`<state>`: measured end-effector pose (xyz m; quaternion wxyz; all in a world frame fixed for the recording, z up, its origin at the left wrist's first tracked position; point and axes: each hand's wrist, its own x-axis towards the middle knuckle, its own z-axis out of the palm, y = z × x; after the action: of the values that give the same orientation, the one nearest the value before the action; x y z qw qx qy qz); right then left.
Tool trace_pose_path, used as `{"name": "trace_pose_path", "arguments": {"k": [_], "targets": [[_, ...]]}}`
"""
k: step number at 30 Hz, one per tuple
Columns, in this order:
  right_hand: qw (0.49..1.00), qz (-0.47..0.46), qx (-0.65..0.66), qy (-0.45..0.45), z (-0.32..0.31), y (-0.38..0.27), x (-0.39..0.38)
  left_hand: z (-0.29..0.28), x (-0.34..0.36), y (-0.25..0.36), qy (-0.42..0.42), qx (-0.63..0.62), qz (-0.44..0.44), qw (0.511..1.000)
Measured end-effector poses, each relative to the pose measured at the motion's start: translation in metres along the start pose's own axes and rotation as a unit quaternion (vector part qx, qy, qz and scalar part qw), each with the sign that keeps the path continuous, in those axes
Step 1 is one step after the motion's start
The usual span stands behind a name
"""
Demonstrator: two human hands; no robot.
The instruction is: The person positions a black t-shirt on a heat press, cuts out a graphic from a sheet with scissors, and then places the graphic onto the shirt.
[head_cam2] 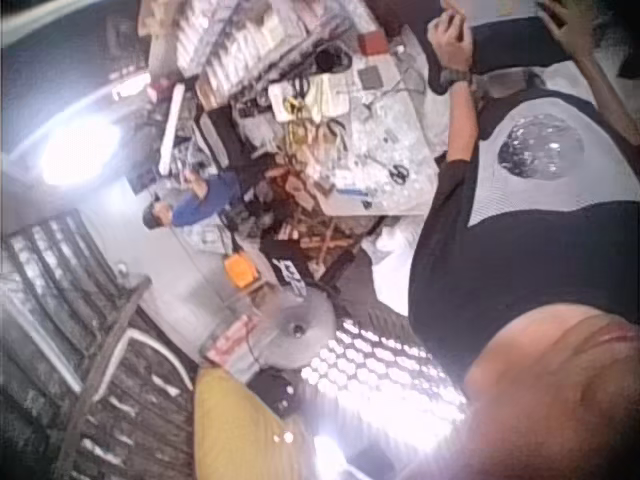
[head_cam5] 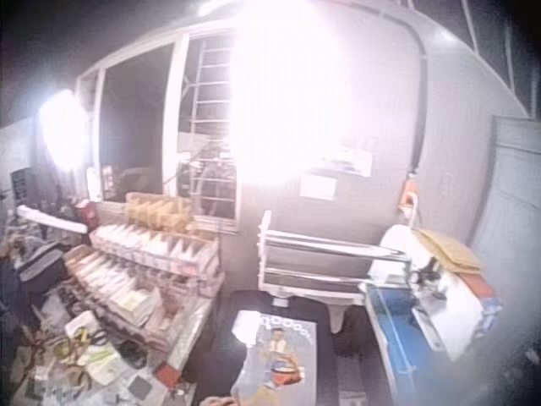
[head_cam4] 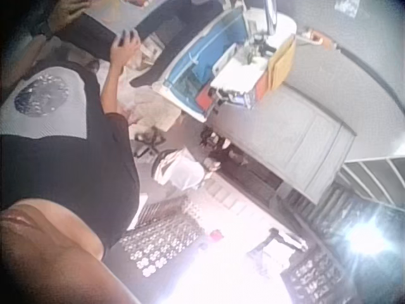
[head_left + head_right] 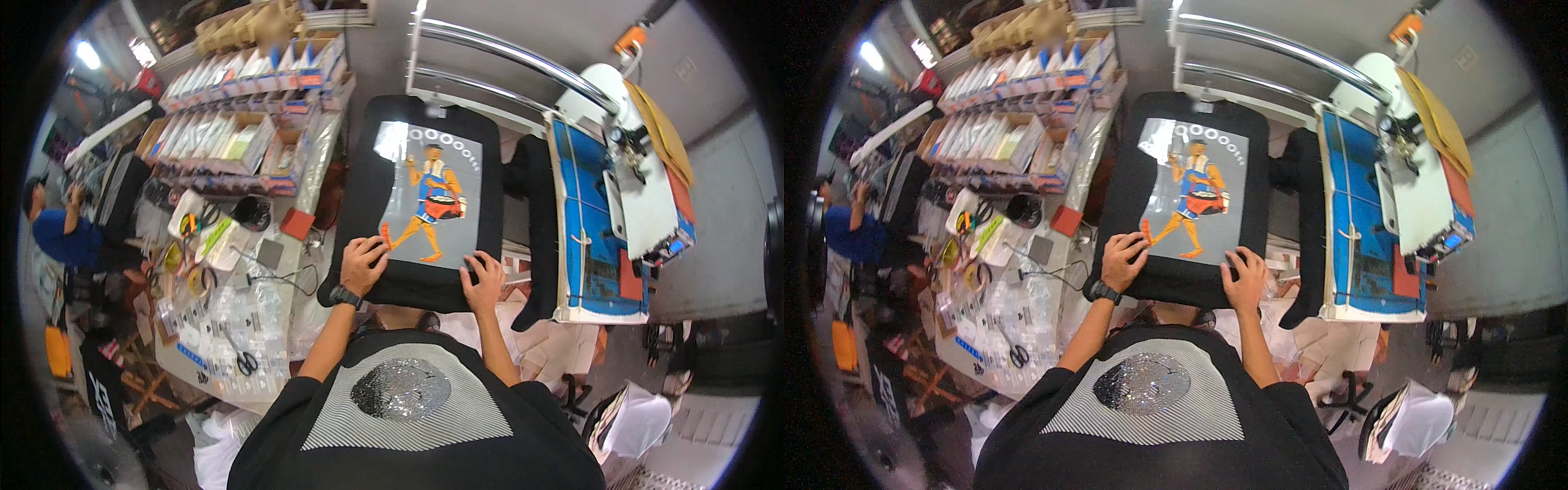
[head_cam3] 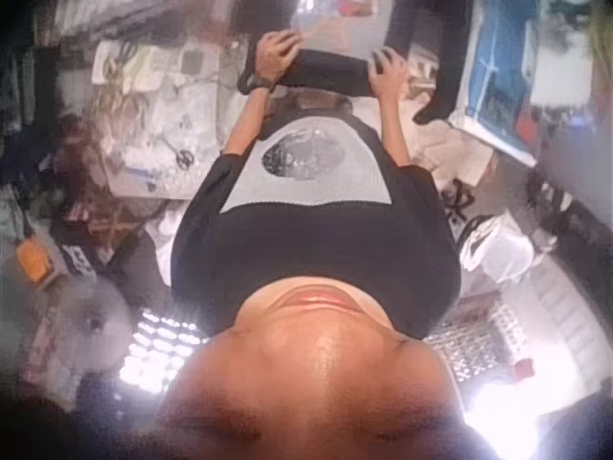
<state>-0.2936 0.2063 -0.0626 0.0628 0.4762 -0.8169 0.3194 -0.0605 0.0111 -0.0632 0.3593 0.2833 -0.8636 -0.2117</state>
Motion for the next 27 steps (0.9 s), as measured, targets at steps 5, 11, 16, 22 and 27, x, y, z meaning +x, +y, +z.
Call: {"name": "trace_pose_path", "arguments": {"k": [5, 11, 16, 22, 27], "targets": [[1.0, 0.017, -0.003, 0.013, -0.009, 0.0, -0.006, 0.004, 0.002, 0.007, -0.02, -0.013, -0.004, 1.0], [1.0, 0.016, -0.006, 0.01, -0.008, -0.004, -0.008, 0.001, -0.001, 0.006, -0.017, -0.001, -0.005, 1.0], [0.995, 0.036, 0.092, 0.03, -0.011, 0.005, -0.005, -0.004, 0.004, 0.006, 0.002, -0.065, -0.021, 0.998], [0.975, 0.176, 0.104, 0.092, -0.023, 0.071, -0.012, -0.026, -0.003, -0.063, 0.088, -0.106, -0.262, 0.955], [0.734, 0.552, 0.365, -0.152, -0.001, 0.14, -0.052, -0.027, -0.03, -0.094, -0.064, -0.364, -0.633, 0.681]]}}
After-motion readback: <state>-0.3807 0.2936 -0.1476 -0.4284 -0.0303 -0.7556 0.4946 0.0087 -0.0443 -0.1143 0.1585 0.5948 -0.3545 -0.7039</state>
